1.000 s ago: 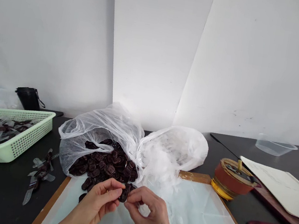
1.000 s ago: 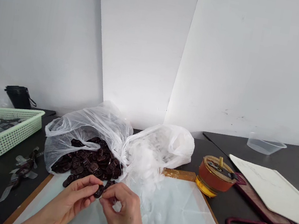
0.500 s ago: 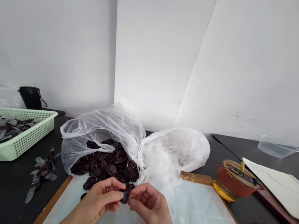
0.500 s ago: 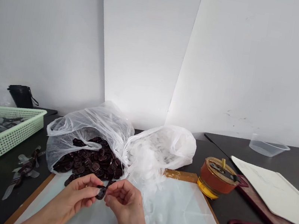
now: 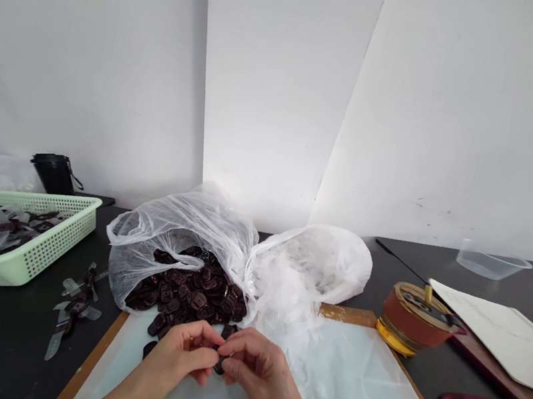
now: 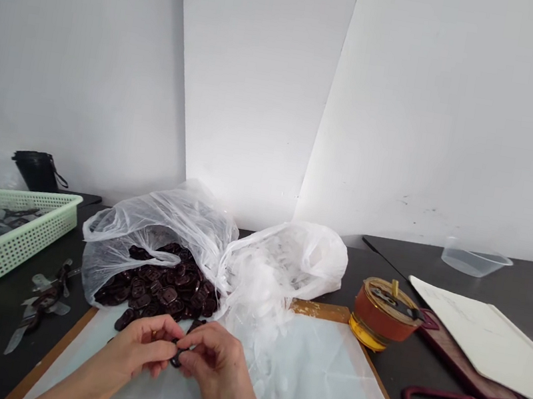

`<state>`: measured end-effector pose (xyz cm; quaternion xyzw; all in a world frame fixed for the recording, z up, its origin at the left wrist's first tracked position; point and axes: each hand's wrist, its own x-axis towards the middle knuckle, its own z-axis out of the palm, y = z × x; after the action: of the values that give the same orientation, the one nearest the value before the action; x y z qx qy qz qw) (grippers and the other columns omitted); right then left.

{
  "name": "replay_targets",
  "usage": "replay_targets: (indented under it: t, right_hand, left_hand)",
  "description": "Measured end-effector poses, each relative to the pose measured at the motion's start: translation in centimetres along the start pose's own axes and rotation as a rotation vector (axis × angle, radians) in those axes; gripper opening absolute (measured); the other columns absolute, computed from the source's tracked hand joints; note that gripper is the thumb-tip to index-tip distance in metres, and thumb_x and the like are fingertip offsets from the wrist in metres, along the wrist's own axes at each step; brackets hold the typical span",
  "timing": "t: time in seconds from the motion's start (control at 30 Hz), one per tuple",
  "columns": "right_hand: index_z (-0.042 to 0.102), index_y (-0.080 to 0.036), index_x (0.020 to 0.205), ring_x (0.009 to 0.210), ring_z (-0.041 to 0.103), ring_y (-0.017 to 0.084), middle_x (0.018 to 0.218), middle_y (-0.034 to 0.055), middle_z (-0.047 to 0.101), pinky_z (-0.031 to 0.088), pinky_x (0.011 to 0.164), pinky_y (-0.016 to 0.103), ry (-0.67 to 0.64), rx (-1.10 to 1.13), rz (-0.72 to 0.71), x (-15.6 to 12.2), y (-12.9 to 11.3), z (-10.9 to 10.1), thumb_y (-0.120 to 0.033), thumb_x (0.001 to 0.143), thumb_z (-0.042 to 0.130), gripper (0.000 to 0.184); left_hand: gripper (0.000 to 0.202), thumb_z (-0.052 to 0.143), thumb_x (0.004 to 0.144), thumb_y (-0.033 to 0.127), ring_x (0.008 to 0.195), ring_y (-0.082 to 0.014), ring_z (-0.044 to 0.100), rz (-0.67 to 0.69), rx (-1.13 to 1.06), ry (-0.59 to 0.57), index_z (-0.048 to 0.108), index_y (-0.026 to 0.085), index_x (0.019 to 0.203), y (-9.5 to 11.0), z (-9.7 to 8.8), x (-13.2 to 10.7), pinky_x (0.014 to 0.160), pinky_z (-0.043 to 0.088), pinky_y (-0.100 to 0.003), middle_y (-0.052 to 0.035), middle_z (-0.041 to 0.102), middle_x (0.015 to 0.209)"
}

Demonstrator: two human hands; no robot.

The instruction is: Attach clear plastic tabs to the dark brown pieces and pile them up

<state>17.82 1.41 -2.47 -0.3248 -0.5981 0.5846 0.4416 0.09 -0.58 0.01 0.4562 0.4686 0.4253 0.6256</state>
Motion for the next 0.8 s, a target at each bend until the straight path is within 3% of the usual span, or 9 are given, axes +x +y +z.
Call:
replay_targets:
  t: [0.13,0.23,0.37,0.5,0.8]
  right_hand:
    - [0.069,-0.018,0.077,0.059,0.062,0.013,0.065,0.0001,0.067,0.049,0.061,0.026,0.011,0.153,0.058,0.1,0.0,0.0,-0.035,0.075,0.079,0.02]
    - [0.069,-0.017,0.076,0.057,0.061,0.013,0.063,0.0001,0.067,0.048,0.06,0.026,0.009,0.218,0.073,0.2,0.2,-0.1,-0.036,0.072,0.081,0.022]
    - [0.073,-0.018,0.074,0.065,0.06,0.014,0.07,0.0009,0.066,0.045,0.062,0.025,0.108,0.091,-0.004,0.3,0.6,-0.3,-0.031,0.072,0.081,0.015]
    - [0.075,-0.02,0.072,0.072,0.06,0.015,0.078,0.0002,0.061,0.046,0.065,0.026,0.147,0.084,-0.04,0.3,0.2,-0.4,-0.03,0.07,0.082,0.012]
    - [0.069,-0.016,0.075,0.062,0.054,0.012,0.067,0.0011,0.064,0.04,0.055,0.022,0.141,0.103,-0.004,0.3,-1.5,-0.2,-0.038,0.074,0.078,0.024]
  left_hand:
    - [0.029,0.076,0.071,0.019,0.07,-0.0121,0.056,0.001,-0.177,-0.12,0.076,0.017,0.1,0.0,-0.2,-0.3,0.071,0.043,-0.024,-0.0019,0.069,0.079]
    - [0.033,0.083,0.067,0.028,0.065,-0.0108,0.054,-0.003,-0.176,-0.055,0.078,0.018,0.099,-0.3,0.0,-0.1,0.067,0.041,-0.024,-0.0014,0.068,0.075]
    - [0.04,0.088,0.06,0.04,0.061,-0.0095,0.048,0.02,-0.176,0.015,0.08,0.019,0.094,-0.3,0.8,0.2,0.06,0.038,-0.022,-0.001,0.067,0.075]
    - [0.041,0.086,0.062,0.043,0.06,-0.0093,0.045,-0.001,-0.195,-0.019,0.08,0.019,0.095,0.3,1.3,0.1,0.059,0.036,-0.022,-0.0009,0.066,0.073]
    - [0.034,0.08,0.073,0.037,0.069,-0.0121,0.048,-0.039,-0.16,-0.054,0.078,0.024,0.104,-0.2,0.3,0.0,0.067,0.038,-0.023,-0.0012,0.068,0.083]
